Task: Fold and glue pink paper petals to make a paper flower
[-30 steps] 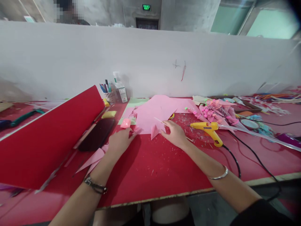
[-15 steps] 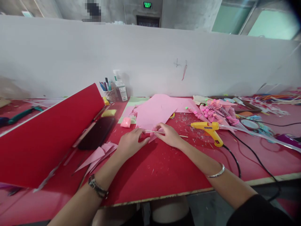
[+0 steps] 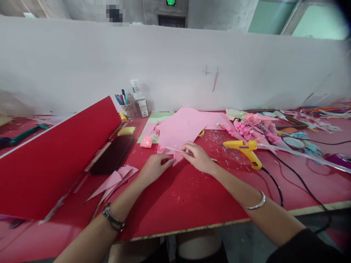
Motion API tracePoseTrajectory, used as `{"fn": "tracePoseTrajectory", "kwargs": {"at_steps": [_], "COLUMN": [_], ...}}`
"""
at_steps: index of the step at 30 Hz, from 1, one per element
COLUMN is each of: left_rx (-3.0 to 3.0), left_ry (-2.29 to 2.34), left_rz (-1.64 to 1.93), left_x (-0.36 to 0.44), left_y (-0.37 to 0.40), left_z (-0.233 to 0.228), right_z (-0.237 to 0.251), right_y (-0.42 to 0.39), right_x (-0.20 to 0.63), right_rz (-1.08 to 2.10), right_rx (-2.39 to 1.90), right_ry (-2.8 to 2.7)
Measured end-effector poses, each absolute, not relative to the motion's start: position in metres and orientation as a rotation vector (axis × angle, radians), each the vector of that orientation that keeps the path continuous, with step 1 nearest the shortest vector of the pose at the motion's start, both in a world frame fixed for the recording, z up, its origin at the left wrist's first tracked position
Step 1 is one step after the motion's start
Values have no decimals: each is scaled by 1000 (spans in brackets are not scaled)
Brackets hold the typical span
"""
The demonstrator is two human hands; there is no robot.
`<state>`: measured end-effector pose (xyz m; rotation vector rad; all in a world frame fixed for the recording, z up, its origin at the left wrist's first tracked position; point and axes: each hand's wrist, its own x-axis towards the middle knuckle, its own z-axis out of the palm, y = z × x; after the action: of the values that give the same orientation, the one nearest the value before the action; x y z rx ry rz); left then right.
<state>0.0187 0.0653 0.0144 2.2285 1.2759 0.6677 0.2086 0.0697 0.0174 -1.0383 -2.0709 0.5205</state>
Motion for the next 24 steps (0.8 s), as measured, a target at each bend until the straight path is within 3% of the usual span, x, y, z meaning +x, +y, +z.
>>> {"fn": "tracePoseTrajectory", "kwargs": {"at_steps": [6,13,24], "left_rx": [1963,1585,1664], "left_ry": [1229,1580,1410], "left_rz": [826,1360,961], "left_x": [21,-2,3], "left_y": [63,79,81], "left_z": [27,31,21], "right_z": [20,18,19], "right_y": [62,61,61], "right_x": [206,209,211], "right_rz": [543,389,283], "right_rx": [-984,-1044,-1081], "right_ry": [-1999,-2017,-2103]}}
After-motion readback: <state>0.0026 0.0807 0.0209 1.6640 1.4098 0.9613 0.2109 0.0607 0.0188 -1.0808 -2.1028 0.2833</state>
